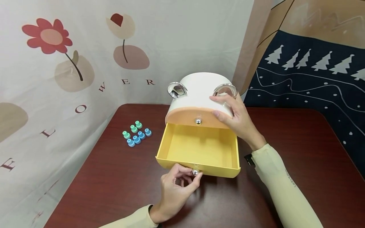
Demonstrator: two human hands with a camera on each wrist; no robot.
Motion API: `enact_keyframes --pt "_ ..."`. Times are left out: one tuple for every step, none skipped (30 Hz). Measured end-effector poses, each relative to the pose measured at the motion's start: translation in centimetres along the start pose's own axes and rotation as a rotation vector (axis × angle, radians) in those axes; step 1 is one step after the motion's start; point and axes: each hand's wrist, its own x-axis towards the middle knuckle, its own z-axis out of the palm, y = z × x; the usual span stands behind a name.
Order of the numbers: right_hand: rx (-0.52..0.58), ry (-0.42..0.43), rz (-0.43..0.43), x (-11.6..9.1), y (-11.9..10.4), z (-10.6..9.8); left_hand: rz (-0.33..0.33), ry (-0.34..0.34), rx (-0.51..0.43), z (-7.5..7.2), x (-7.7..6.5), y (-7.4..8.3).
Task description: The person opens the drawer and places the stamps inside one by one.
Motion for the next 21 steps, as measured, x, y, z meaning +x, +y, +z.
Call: enact_keyframes --pt "-0.003 0.002 0.002 0.0 0.0 0.0 0.001 -0.005 0.002 -0.1 0.0 0.0" --pt "-0.002 0.002 0.003 0.0 0.0 0.0 0.001 -0.011 0.005 -0.2 -0.1 0.0" --pt "-0.002 0.003 0.004 0.0 0.0 0.0 0.003 -0.02 0.012 -0.3 -0.1 0.0" --pt "-0.003 0.004 0.005 0.0 0.0 0.0 0.009 -0.03 0.015 -0.4 -0.1 0.0" --pt "-0.004 0.005 0.005 0.0 0.1 0.0 0.022 -0.042 0.02 -0.6 -0.1 0.1" --pt "-0.003 0.005 0.005 0.0 0.1 0.0 0.039 -0.052 0.021 -0.8 0.0 0.1" --pt "-0.003 0.004 0.004 0.0 0.1 0.0 0.062 -0.059 0.022 -1.0 0.2 0.2" --pt "-0.003 0.005 0.002 0.0 0.1 -0.1 0.091 -0.065 0.023 -1.2 0.3 0.3" --pt "-0.001 0.005 0.0 0.1 0.1 -0.1 0.124 -0.071 0.021 -1.4 0.6 0.5" --pt "0.0 0.006 -0.002 0.1 0.1 -0.1 0.162 -0.073 0.019 -1.7 0.9 0.6" --pt "0.003 0.005 -0.003 0.1 0.1 -0.1 0.202 -0.073 0.015 -2.0 1.2 0.8" --pt "0.006 0.004 -0.003 0.1 0.1 -0.1 0.24 -0.07 0.01 -2.2 1.6 1.1" --pt "0.007 0.002 -0.002 0.1 0.1 0.0 0.277 -0.065 0.009 -2.5 2.0 1.3" --pt "0.008 0.001 -0.001 0.1 0.1 0.0 0.314 -0.063 0.002 -2.8 2.4 1.6" --pt "0.009 -0.002 0.002 0.1 0.1 0.0 0.348 -0.061 -0.004 -3.1 2.8 1.8" --pt "0.008 -0.002 0.006 0.1 0.1 0.1 0.38 -0.059 -0.013 -3.4 3.2 2.1" --pt "0.008 -0.002 0.011 0.1 0.1 0.1 0.407 -0.058 -0.026 -3.6 3.6 2.3" --pt "0.007 -0.002 0.012 0.0 0.1 0.1 0.43 -0.057 -0.037 -3.8 3.9 2.5" --pt "0.007 -0.001 0.014 0.0 0.1 0.1 0.456 -0.055 -0.046 -4.0 4.3 2.6" --pt "0.006 0.0 0.014 0.0 0.1 0.1 0.474 -0.053 -0.055 -4.2 4.7 2.7" --pt "0.006 0.001 0.015 0.0 0.1 0.1 0.493 -0.048 -0.062 -4.4 5.1 2.7"
